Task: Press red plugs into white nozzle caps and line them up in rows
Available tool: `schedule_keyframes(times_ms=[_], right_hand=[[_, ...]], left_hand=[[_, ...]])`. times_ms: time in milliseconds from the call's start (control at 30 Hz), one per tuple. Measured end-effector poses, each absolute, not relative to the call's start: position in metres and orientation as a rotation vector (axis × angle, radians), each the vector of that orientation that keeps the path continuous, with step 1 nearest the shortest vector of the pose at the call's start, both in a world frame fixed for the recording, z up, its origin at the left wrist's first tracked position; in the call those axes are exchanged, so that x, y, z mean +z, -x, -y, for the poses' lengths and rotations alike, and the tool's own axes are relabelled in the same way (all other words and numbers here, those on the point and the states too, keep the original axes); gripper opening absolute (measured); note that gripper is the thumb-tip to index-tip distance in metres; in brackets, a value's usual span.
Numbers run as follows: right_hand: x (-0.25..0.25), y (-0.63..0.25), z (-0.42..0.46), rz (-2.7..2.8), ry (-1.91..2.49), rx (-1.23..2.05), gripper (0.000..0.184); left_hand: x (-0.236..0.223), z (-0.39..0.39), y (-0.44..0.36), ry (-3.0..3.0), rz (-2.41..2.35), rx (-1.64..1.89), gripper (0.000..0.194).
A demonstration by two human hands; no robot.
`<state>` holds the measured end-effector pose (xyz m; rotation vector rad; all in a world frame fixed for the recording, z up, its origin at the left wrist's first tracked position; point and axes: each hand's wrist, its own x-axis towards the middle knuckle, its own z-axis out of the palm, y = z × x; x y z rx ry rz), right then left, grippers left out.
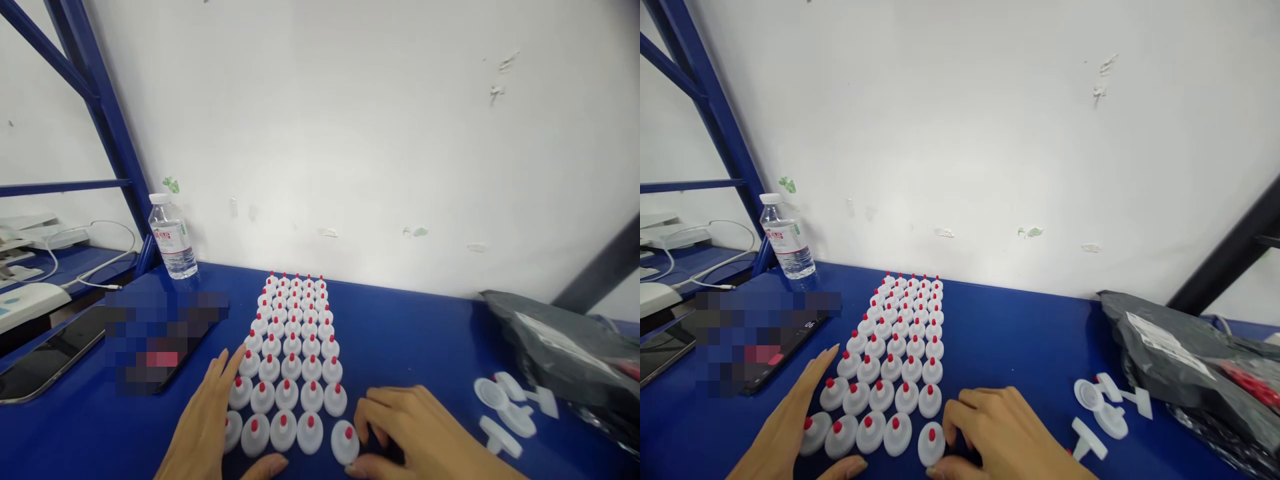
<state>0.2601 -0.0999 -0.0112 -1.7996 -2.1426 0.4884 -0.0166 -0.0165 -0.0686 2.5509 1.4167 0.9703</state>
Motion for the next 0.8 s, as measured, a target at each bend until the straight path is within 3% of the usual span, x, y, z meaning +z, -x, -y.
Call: schedule_keyframes(times_ms=[800], right_hand=[[-0.005, -0.25, 0.087, 2.225, 1.864, 0.514, 0.022]], left_hand=[[-0.071, -0.009, 0.015, -2.414, -1.252, 1.005, 0.086]])
